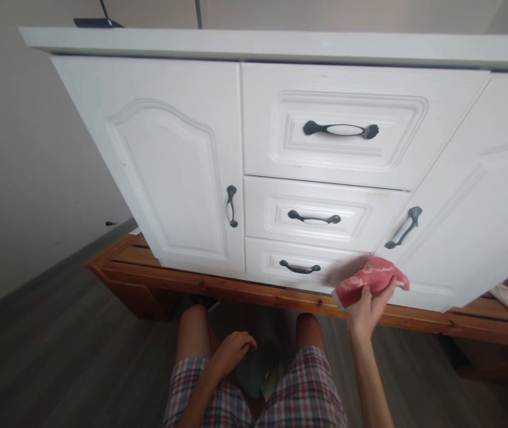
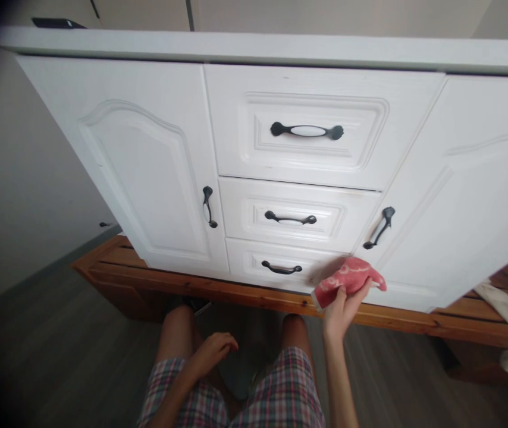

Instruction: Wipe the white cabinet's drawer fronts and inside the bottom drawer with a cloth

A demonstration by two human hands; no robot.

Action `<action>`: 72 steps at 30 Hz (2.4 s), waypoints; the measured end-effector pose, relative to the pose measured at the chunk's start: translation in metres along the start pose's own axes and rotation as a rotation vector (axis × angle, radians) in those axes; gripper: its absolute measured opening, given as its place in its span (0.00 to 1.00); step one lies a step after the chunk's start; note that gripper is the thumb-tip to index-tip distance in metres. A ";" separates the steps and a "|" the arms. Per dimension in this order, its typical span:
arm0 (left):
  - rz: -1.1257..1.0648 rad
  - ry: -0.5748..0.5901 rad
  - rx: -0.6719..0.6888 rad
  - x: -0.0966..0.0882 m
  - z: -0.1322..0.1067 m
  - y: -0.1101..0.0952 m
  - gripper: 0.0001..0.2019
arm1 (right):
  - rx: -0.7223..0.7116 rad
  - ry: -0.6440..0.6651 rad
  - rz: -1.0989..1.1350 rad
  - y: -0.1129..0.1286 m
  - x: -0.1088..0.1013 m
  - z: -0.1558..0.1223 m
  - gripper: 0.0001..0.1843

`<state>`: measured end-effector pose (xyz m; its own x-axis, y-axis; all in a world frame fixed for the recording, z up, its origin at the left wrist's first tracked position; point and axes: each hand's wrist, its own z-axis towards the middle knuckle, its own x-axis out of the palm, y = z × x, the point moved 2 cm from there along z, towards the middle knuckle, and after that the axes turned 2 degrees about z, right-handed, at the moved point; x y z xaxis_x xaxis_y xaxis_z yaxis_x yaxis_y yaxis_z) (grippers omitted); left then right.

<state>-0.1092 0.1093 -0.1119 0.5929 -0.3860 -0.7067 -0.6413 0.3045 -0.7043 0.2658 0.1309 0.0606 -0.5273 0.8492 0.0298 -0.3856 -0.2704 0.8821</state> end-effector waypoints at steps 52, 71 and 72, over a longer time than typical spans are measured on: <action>-0.081 0.290 -0.308 0.032 -0.001 0.071 0.17 | -0.554 0.275 -0.324 0.031 0.118 -0.016 0.35; -0.039 0.259 -0.400 0.031 -0.001 0.060 0.17 | -0.531 0.770 -0.383 -0.054 0.178 -0.164 0.33; -0.033 0.262 -0.398 0.032 -0.001 0.060 0.18 | -0.525 0.744 -0.383 -0.064 0.168 -0.164 0.31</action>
<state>-0.1288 0.1146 -0.1763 0.5058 -0.6124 -0.6076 -0.7912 -0.0487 -0.6096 0.0773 0.2167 -0.0676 -0.5688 0.4680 -0.6763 -0.8218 -0.3562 0.4447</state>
